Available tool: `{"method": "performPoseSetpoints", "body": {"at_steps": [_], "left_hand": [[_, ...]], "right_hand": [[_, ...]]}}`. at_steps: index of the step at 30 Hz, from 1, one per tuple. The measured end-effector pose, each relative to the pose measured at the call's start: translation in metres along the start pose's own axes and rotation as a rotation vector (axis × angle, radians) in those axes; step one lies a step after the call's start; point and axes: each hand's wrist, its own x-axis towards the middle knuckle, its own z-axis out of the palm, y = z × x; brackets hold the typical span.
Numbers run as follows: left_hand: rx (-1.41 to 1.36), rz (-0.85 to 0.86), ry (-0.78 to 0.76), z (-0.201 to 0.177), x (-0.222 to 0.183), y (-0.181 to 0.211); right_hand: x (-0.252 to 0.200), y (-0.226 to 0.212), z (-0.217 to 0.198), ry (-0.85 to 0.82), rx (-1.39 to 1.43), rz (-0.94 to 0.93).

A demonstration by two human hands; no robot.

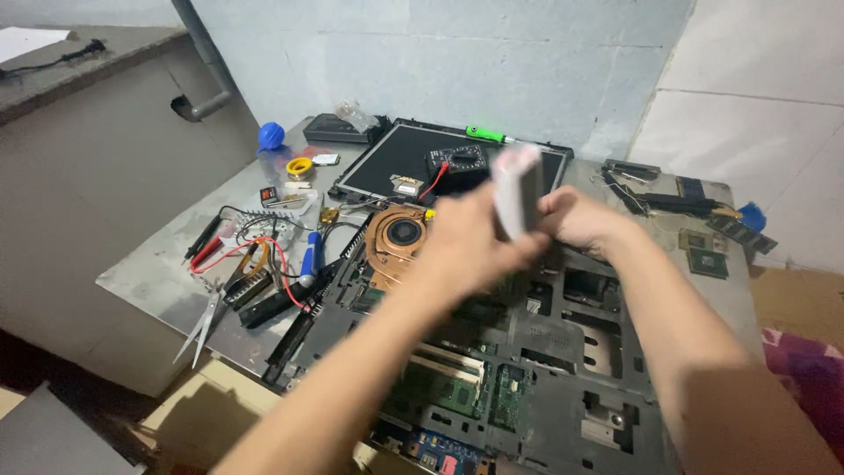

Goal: The person disassembles and cleans the internal components of a laptop computer on a workbench.

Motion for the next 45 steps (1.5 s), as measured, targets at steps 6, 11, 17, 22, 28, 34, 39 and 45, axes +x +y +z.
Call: {"method": "performPoseSetpoints", "body": {"at_steps": [6, 11, 17, 22, 28, 34, 39, 45], "left_hand": [[0.048, 0.062, -0.021, -0.006, 0.008, -0.005], [0.363, -0.105, -0.11, -0.04, 0.003, 0.001], [0.213, 0.042, -0.027, -0.023, -0.031, -0.013], [0.15, -0.068, -0.115, -0.052, -0.032, -0.046], [0.234, -0.021, 0.039, -0.037, -0.032, -0.031], [0.094, 0.072, 0.027, -0.012, -0.027, -0.027], [0.141, -0.031, -0.042, -0.04, -0.02, -0.035], [0.114, -0.023, 0.05, -0.003, -0.025, -0.015]], "right_hand": [[-0.008, 0.002, -0.003, 0.04, -0.05, -0.017], [-0.002, 0.002, -0.001, -0.024, 0.004, -0.087], [0.004, 0.008, -0.003, -0.038, -0.041, -0.053], [-0.016, -0.016, 0.004, -0.067, 0.048, -0.018], [0.001, 0.004, -0.001, -0.085, 0.077, -0.037], [0.01, 0.019, -0.005, -0.088, 0.009, -0.056], [-0.003, -0.001, 0.0, -0.086, 0.04, -0.041], [0.015, 0.026, -0.005, -0.078, 0.093, -0.038]]}}
